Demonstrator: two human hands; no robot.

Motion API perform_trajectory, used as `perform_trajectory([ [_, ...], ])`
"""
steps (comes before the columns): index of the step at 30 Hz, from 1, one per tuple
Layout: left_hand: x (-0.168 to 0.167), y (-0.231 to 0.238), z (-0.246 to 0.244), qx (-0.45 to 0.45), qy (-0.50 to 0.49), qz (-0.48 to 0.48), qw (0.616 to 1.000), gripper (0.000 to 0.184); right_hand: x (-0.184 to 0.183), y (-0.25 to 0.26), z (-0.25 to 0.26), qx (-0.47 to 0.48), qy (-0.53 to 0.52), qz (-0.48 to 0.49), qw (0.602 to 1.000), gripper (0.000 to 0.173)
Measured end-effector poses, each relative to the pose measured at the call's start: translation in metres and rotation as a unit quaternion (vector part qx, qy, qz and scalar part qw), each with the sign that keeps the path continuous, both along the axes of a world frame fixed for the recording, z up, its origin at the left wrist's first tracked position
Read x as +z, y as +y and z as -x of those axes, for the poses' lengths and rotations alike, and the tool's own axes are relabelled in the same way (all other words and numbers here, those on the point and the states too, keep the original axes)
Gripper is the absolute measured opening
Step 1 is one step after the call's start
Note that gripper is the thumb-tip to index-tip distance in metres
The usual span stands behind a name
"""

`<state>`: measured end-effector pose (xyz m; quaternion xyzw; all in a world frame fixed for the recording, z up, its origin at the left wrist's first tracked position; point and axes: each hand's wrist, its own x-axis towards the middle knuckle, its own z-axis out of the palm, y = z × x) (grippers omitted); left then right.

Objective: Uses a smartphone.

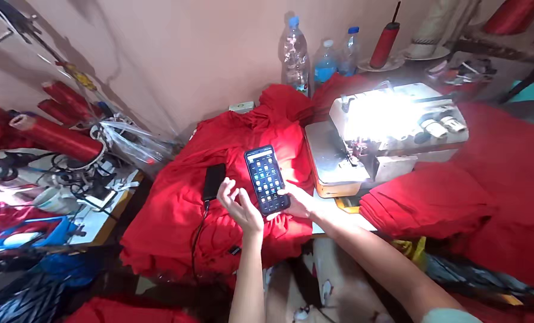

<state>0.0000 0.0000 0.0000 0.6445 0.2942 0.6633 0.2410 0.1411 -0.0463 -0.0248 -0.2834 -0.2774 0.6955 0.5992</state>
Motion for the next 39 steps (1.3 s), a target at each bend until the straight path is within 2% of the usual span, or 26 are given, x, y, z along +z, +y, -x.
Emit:
perform_trajectory([
  [3,-0.015,0.031,-0.003,-0.081,-0.029,0.169,0.982,0.05,-0.001,-0.001,0.0,-0.015,-0.052,-0.018,0.998,0.037],
  [6,-0.031,0.037,-0.005,-0.102,-0.041,0.183,0.977,0.049,-0.005,0.0,0.0,-0.022,-0.07,-0.03,0.997,0.044],
  [9,-0.015,0.019,-0.003,-0.093,-0.007,0.215,0.972,0.038,-0.002,-0.004,0.004,-0.028,-0.063,-0.008,0.998,0.032],
  [10,-0.013,0.015,-0.004,-0.093,-0.005,0.212,0.973,0.035,0.001,-0.004,0.004,-0.025,-0.054,0.004,0.998,0.027],
  [13,-0.017,0.015,-0.004,-0.095,-0.013,0.183,0.978,0.029,0.007,-0.004,0.006,-0.012,-0.039,0.021,0.999,0.029],
  [22,-0.021,0.017,-0.004,-0.102,-0.017,0.181,0.978,0.03,0.001,-0.002,0.004,-0.014,-0.033,0.006,0.999,0.026],
  [26,-0.021,0.016,-0.004,-0.097,-0.017,0.174,0.98,0.029,-0.002,-0.004,0.004,-0.025,-0.064,-0.008,0.998,0.045],
  [34,-0.02,0.013,-0.006,-0.09,-0.026,0.17,0.981,0.027,0.006,-0.002,0.005,-0.012,-0.028,0.019,0.999,0.024],
  [36,-0.02,0.013,-0.006,-0.091,-0.03,0.168,0.981,0.027,0.004,-0.003,0.004,-0.016,-0.031,0.019,0.999,0.026],
  [39,-0.02,0.012,-0.005,-0.091,-0.028,0.168,0.981,0.027,-0.003,-0.004,0.002,-0.02,-0.052,-0.011,0.998,0.04],
])
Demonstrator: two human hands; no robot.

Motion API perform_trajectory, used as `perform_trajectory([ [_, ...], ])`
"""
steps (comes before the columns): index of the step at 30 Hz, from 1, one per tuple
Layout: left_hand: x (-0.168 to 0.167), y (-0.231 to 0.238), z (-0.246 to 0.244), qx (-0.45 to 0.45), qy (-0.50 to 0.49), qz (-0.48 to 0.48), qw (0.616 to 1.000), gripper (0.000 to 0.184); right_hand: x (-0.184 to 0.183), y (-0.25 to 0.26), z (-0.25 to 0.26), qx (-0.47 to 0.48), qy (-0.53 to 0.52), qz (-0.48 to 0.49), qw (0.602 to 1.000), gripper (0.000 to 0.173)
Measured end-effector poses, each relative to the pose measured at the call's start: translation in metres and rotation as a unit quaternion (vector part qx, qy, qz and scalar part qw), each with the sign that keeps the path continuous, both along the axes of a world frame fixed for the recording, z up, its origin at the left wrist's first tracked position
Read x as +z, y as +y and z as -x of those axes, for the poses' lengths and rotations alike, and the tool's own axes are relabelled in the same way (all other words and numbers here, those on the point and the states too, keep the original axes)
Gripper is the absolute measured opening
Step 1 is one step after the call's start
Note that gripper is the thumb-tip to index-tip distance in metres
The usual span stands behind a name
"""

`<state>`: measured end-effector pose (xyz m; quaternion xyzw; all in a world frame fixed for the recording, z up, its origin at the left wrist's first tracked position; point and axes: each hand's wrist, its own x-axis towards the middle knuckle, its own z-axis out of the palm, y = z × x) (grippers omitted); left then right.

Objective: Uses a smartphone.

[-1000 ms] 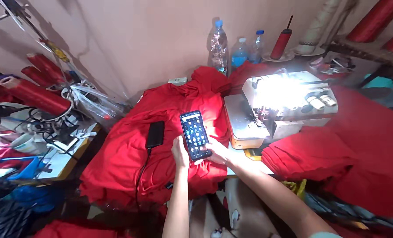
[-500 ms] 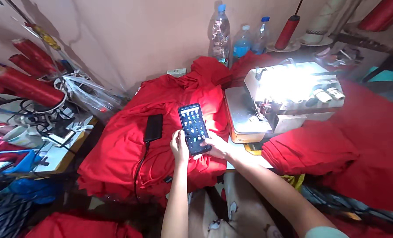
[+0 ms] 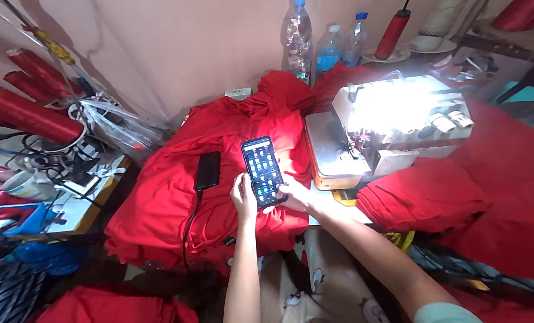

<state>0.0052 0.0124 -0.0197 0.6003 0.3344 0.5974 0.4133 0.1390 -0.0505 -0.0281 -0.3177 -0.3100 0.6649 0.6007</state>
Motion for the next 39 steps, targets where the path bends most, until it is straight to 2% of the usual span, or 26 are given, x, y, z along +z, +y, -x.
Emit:
perform_trajectory([
  [4,0.0,0.0,0.0,0.004,0.009,-0.002,1.0,0.027,0.0,0.001,0.0,-0.001,0.016,0.003,1.0,0.03],
  [9,0.002,0.001,-0.001,-0.003,-0.02,0.021,1.0,0.026,0.006,0.0,0.001,0.006,0.021,0.023,0.999,0.026],
  [12,0.021,0.016,-0.001,-0.028,-0.012,0.062,0.998,0.031,0.008,0.003,-0.001,0.013,0.022,0.025,0.999,0.022],
  [14,0.035,0.024,-0.001,-0.027,0.007,0.054,0.998,0.034,0.008,0.003,0.0,0.01,0.036,0.045,0.998,0.021],
  [19,0.055,0.034,-0.007,0.032,0.023,0.021,0.999,0.016,0.007,0.003,-0.001,0.017,0.043,0.028,0.999,0.022],
  [23,0.052,0.035,-0.009,0.04,0.021,0.006,0.999,0.015,0.007,0.002,-0.002,0.025,0.041,0.025,0.999,0.02],
  [25,0.049,0.031,-0.008,0.034,0.02,0.017,0.999,0.012,0.022,-0.004,0.003,0.001,0.024,0.057,0.998,0.021],
  [27,0.043,0.022,-0.007,0.018,0.006,0.043,0.999,0.026,0.041,-0.01,0.01,-0.035,-0.007,0.091,0.995,0.023],
  [30,0.015,0.011,-0.008,-0.016,-0.021,0.065,0.998,0.046,0.015,-0.003,0.002,0.007,0.031,0.044,0.999,0.024],
  [32,0.006,0.003,-0.009,-0.026,-0.016,0.068,0.997,0.047,0.003,0.0,-0.002,0.024,0.046,0.027,0.998,0.024],
  [39,-0.001,-0.001,-0.002,-0.052,-0.014,0.05,0.997,0.044,-0.001,-0.001,0.0,0.024,0.04,0.02,0.999,0.026],
])
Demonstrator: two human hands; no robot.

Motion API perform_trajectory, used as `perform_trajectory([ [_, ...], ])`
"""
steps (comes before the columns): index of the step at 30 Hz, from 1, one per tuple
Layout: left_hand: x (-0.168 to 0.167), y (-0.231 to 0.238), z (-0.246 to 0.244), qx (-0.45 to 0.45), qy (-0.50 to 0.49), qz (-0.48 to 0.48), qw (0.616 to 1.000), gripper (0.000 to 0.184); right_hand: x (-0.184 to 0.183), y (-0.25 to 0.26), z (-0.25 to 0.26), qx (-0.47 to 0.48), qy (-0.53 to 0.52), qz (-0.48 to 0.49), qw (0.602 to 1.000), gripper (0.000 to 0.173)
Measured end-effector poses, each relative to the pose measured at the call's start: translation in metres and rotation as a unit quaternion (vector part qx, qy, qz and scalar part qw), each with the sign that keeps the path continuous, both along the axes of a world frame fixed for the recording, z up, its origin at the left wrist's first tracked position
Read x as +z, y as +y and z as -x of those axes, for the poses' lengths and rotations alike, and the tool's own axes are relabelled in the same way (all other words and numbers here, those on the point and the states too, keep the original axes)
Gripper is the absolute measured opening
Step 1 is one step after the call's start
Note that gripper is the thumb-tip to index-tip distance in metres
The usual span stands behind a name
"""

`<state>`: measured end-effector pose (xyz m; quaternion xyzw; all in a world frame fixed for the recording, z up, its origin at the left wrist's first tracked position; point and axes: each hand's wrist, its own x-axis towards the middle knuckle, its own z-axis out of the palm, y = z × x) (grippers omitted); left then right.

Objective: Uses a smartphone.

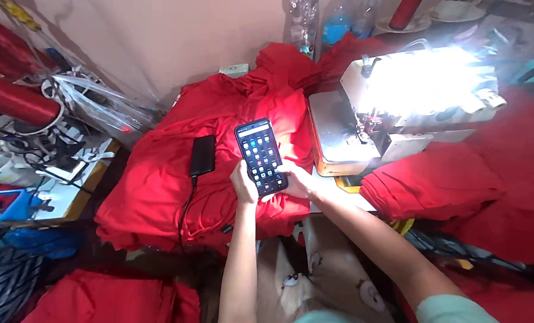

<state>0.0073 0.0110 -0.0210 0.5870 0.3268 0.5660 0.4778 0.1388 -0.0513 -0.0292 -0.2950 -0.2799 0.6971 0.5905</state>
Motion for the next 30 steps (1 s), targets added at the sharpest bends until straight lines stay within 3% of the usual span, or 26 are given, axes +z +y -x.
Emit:
perform_trajectory([
  [13,-0.001,0.0,0.0,0.008,0.017,-0.013,1.0,0.042,-0.006,0.001,-0.002,-0.001,0.01,-0.05,0.999,0.02],
  [21,0.002,-0.002,-0.001,0.018,0.014,-0.008,1.0,0.04,-0.006,0.001,-0.002,-0.018,-0.077,-0.06,0.995,0.049],
  [30,0.0,0.001,-0.001,0.022,0.008,-0.002,1.0,0.041,-0.013,0.003,-0.005,0.006,-0.113,-0.104,0.988,0.059],
])
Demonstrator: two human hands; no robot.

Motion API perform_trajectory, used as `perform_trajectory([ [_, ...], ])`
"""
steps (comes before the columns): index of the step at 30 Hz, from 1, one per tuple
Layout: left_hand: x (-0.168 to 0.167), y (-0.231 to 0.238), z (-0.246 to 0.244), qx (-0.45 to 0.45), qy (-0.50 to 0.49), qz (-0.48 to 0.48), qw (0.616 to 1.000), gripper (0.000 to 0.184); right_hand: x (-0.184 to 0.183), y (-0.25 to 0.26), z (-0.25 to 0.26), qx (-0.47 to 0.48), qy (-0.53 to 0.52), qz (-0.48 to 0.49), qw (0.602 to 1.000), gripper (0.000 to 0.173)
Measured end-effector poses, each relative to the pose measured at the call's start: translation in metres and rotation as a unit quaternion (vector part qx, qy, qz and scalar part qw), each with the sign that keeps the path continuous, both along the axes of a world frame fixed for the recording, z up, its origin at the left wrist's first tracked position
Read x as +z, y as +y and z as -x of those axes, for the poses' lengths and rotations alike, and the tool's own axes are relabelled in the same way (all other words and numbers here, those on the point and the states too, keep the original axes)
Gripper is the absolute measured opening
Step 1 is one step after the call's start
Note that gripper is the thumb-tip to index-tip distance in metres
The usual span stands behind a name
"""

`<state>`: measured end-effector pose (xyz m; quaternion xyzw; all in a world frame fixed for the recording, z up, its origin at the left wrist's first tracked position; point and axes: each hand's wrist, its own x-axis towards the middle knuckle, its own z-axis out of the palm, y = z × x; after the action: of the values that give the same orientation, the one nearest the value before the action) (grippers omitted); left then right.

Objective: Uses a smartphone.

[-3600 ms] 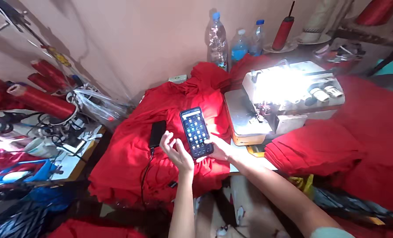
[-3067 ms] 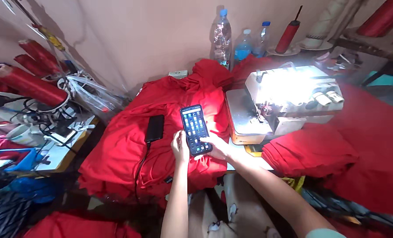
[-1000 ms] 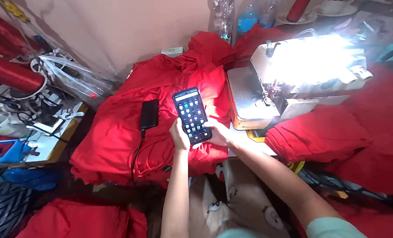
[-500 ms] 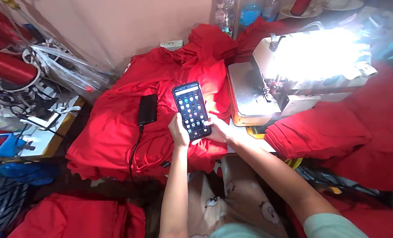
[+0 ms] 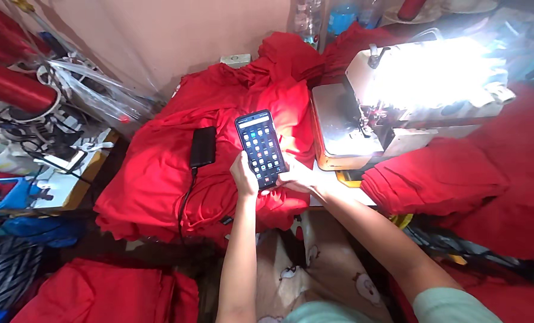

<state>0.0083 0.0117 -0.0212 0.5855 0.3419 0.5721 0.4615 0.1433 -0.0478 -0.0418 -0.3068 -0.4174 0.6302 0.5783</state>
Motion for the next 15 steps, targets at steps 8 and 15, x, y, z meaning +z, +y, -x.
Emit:
perform_trajectory([
  [8,0.0013,-0.0003,0.0003,0.003,0.008,0.01,1.0,0.04,0.0029,-0.0021,0.0018,-0.009,0.014,0.028,0.999,0.06],
  [15,0.0033,-0.0019,0.0002,0.0,-0.004,0.026,1.0,0.039,-0.0005,0.0002,0.0015,-0.012,0.023,0.04,0.999,0.054],
])
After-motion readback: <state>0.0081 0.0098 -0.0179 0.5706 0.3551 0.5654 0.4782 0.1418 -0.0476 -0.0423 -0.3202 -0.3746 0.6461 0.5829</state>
